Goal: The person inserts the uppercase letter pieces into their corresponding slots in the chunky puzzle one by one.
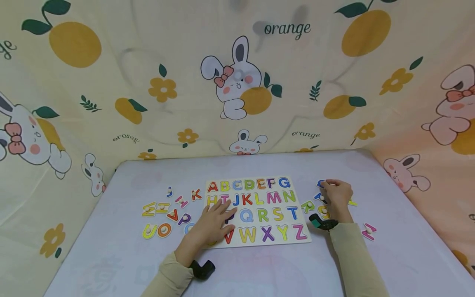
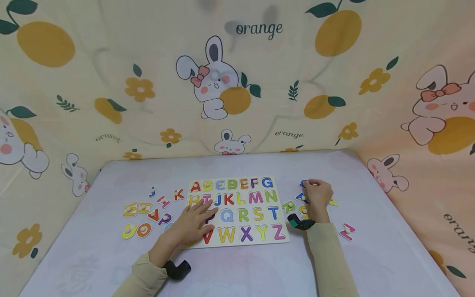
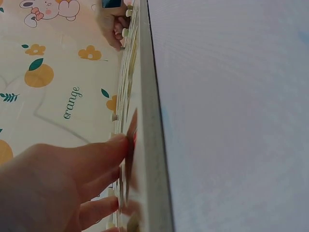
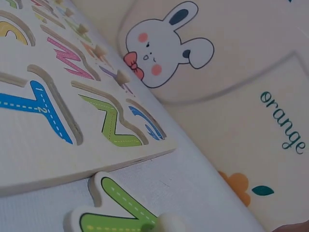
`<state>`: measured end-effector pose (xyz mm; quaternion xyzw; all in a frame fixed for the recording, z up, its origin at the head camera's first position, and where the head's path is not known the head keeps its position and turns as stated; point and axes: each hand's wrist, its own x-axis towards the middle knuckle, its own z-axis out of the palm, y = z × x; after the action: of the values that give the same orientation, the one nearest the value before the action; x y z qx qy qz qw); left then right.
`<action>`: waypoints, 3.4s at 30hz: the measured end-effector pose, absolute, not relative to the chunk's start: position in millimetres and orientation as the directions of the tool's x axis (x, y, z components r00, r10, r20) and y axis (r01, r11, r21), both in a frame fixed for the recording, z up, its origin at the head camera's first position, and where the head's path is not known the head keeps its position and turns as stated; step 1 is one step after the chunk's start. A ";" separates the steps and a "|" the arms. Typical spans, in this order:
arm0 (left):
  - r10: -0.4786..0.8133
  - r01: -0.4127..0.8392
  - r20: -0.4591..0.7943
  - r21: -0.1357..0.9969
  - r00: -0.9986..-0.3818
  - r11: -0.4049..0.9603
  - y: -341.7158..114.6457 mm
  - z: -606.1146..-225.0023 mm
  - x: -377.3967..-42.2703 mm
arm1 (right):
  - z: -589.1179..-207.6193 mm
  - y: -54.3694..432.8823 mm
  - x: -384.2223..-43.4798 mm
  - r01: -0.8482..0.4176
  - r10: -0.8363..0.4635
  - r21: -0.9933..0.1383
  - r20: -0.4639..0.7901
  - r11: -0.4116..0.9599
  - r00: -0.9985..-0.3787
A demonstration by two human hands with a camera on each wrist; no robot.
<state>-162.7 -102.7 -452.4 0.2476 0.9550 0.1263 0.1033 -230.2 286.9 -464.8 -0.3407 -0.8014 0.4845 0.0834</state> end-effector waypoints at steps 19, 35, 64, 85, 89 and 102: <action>0.494 0.444 -0.142 0.281 -0.858 0.851 -103.6 -454.0 -163.3 | -469.9 288.1 -233.0 0.498 0.641 -0.852 -0.292 0.163 -0.710; 0.511 0.464 -0.130 0.277 -0.850 0.842 -104.6 -455.8 -163.6 | -464.0 286.2 -230.6 0.486 0.621 -0.852 -0.276 0.197 -0.734; 0.503 0.457 -0.128 0.272 -0.855 0.847 -103.2 -454.9 -164.3 | -455.3 267.1 -237.6 0.265 0.370 -0.788 -0.052 0.555 -0.928; 0.503 0.454 -0.133 0.281 -0.854 0.846 -104.2 -454.5 -163.7 | -467.1 233.4 -249.6 0.051 0.143 -0.740 0.062 0.670 -0.988; 0.505 0.457 -0.131 0.279 -0.853 0.845 -104.5 -456.0 -164.4 | -468.7 229.5 -252.0 0.034 0.108 -0.742 0.052 0.669 -0.993; 0.506 0.460 -0.130 0.272 -0.853 0.845 -104.9 -455.9 -164.5 | -467.7 218.6 -252.4 0.017 0.051 -0.751 0.022 0.660 -0.998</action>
<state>-164.5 -104.9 -455.9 0.2528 0.9554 0.1161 0.0989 -252.4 218.6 -467.7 -0.0186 -0.9109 0.4116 0.0207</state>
